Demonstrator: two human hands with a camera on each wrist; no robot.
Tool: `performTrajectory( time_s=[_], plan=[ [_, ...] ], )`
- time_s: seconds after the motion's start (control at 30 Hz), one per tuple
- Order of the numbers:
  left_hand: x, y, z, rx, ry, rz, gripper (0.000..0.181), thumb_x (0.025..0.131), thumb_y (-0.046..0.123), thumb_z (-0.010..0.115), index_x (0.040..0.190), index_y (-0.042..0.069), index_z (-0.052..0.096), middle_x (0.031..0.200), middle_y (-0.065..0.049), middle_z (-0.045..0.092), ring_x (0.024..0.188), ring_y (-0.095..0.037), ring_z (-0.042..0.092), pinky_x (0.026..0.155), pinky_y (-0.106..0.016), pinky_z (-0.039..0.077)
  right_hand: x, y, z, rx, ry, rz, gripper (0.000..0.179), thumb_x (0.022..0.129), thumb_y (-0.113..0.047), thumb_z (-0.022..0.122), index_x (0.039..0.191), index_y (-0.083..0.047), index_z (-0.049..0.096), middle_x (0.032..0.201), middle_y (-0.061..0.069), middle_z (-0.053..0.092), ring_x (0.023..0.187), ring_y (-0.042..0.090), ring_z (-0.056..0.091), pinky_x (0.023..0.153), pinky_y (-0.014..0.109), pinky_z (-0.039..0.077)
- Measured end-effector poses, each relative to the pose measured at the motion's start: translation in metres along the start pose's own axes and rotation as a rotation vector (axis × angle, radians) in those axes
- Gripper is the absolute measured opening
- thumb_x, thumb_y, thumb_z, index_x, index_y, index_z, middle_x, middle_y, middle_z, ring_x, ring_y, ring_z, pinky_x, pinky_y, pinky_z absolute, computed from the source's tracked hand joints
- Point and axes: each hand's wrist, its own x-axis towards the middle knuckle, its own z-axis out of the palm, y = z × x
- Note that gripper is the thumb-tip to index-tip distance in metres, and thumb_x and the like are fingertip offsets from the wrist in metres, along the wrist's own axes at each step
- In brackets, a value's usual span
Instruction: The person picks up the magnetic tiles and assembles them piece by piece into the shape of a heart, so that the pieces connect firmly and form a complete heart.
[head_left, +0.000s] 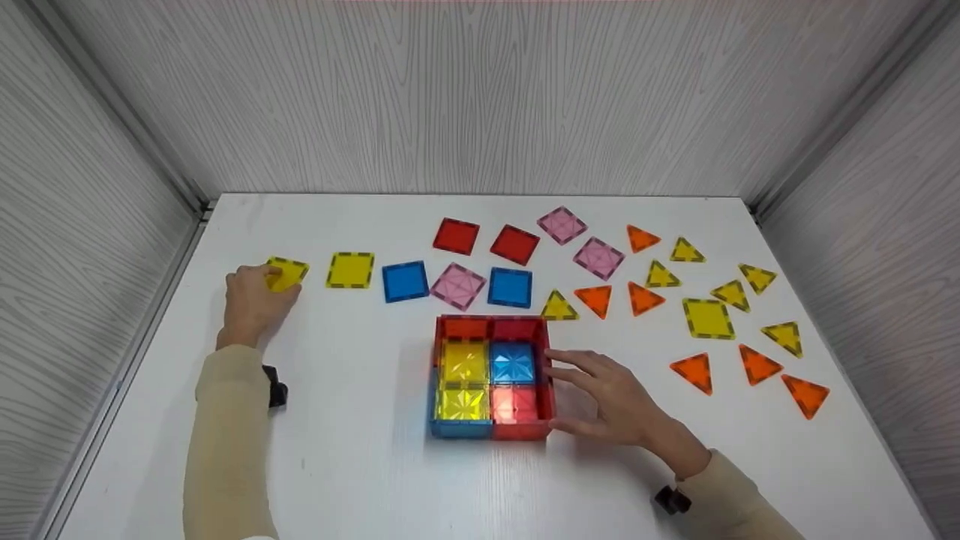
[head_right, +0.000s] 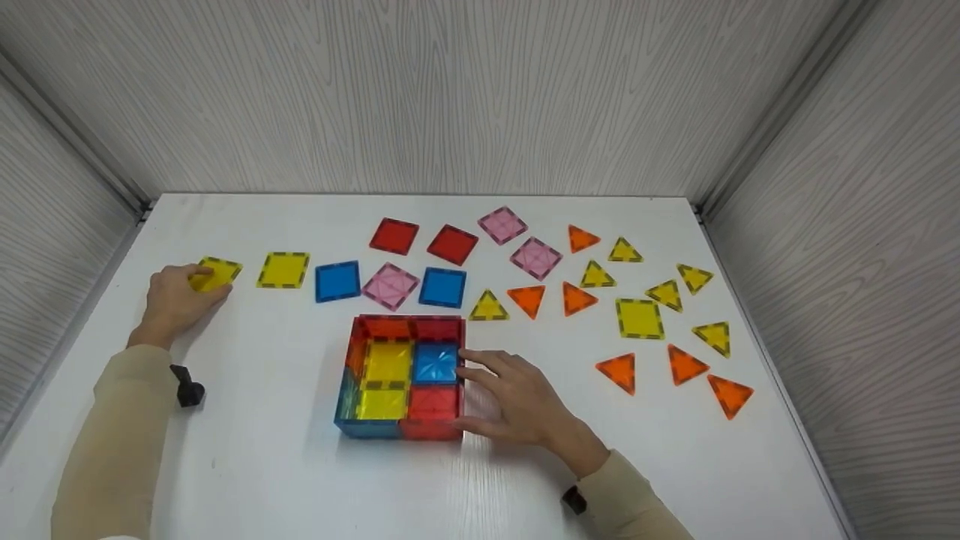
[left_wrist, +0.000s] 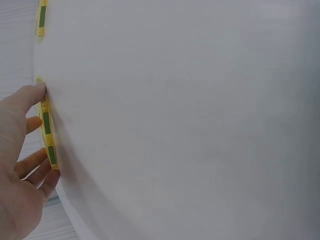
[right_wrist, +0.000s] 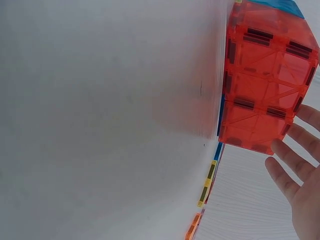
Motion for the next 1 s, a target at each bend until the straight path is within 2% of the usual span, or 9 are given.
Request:
performTrajectory(
  time_s=[0.27, 0.47, 0.7, 0.87, 1.0],
  plan=[
    [-0.009, 0.01, -0.007, -0.025, -0.037, 0.019, 0.069, 0.098, 0.037, 0.072, 0.15, -0.004, 0.052, 0.151, -0.032, 0.043, 0.137, -0.047, 0.037, 0.121, -0.062, 0.037, -0.002, 0.0, 0.001, -0.002, -0.002, 0.007, 0.071, 0.084, -0.054, 0.084, 0.145, -0.026, 0.063, 0.151, 0.005, 0.063, 0.135, 0.019, 0.061, 0.099, 0.048, 0.061],
    [-0.019, 0.029, -0.011, -0.046, -0.015, 0.124, 0.065, 0.096, 0.036, 0.075, 0.146, -0.001, 0.058, 0.152, -0.03, 0.046, 0.141, -0.047, 0.039, 0.122, -0.062, 0.035, 0.0, 0.0, 0.001, 0.017, -0.019, 0.022, 0.07, 0.085, -0.055, 0.083, 0.143, -0.02, 0.066, 0.153, 0.003, 0.061, 0.137, 0.018, 0.06, 0.103, 0.047, 0.06],
    [-0.033, 0.06, -0.008, -0.076, -0.016, 0.235, 0.062, 0.094, 0.032, 0.077, 0.145, 0.001, 0.06, 0.154, -0.027, 0.045, 0.138, -0.045, 0.043, 0.119, -0.062, 0.039, 0.0, 0.0, 0.001, 0.017, -0.009, 0.01, 0.07, 0.085, -0.055, 0.083, 0.143, -0.02, 0.066, 0.153, 0.004, 0.062, 0.137, 0.019, 0.061, 0.103, 0.047, 0.06],
    [-0.044, 0.086, 0.0, -0.067, -0.006, 0.333, 0.058, 0.092, 0.027, 0.078, 0.141, 0.002, 0.064, 0.149, -0.024, 0.051, 0.135, -0.042, 0.047, 0.118, -0.058, 0.043, -0.001, 0.0, 0.002, 0.007, 0.012, 0.0, 0.069, 0.085, -0.054, 0.083, 0.142, -0.021, 0.066, 0.151, 0.004, 0.063, 0.135, 0.019, 0.061, 0.099, 0.047, 0.061],
    [-0.055, 0.107, 0.007, -0.061, -0.024, 0.396, 0.056, 0.091, 0.027, 0.08, 0.14, 0.005, 0.065, 0.149, -0.021, 0.053, 0.139, -0.041, 0.046, 0.12, -0.057, 0.043, -0.001, 0.0, 0.002, 0.008, 0.019, -0.003, 0.069, 0.084, -0.054, 0.084, 0.142, -0.021, 0.066, 0.151, 0.005, 0.063, 0.135, 0.02, 0.061, 0.099, 0.048, 0.062]
  ],
)
